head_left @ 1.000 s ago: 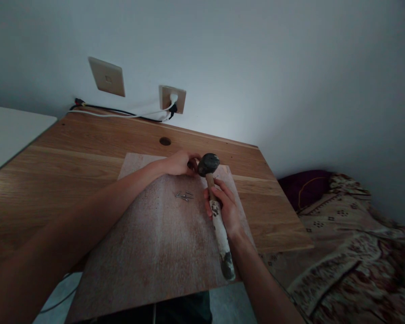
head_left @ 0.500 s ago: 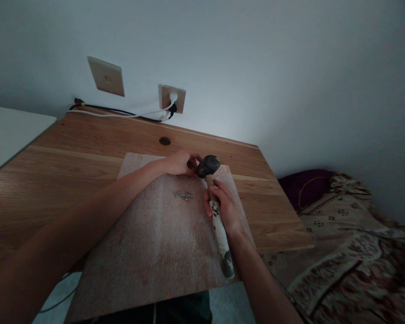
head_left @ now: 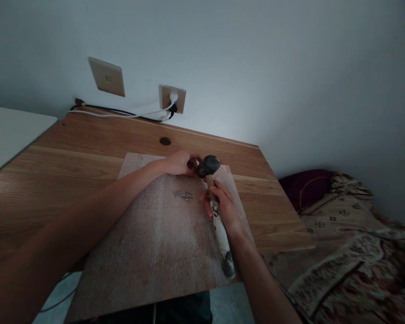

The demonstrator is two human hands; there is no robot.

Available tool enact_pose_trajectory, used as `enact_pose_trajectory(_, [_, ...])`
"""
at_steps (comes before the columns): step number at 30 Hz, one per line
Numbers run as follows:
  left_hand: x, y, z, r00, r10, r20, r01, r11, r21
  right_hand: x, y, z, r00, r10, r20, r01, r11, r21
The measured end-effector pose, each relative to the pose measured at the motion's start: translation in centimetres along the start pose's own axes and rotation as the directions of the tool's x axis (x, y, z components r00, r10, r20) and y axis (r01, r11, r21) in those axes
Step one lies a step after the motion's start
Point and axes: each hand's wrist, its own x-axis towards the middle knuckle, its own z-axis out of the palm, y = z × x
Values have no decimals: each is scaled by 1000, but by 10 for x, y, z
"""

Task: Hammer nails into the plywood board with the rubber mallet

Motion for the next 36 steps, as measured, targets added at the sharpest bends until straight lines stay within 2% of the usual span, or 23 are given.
enact_pose_trajectory(8, [0,0,1,1000,18,-14,-18,1000,-3,-1,0,0,1000,16,17,-15,1000,-27])
enact_pose_trajectory(14, [0,5,0,1000,-10,-21,11,999,51,1,-4,-6,1000,8,28,-2,981,-193])
enact_pose_trajectory(18, [1,4,0,1000,-11,-22,12,998,63,9,-11,-9,999,3,47,16,912,-409])
enact_pose_trajectory(22, [3,0,0,1000,3,-11,-2,996,85,17,-17,-9,1000,-28,6,27,824,-566])
enact_pose_trajectory(29, [4,-5,0,1000,27,6,-27,999,37,16,-29,-9,992,-118,-38,70,788,-612])
enact_pose_trajectory(36, [4,-5,2,999,37,10,-37,999,20,13,-32,-8,995,-90,-39,38,717,-696])
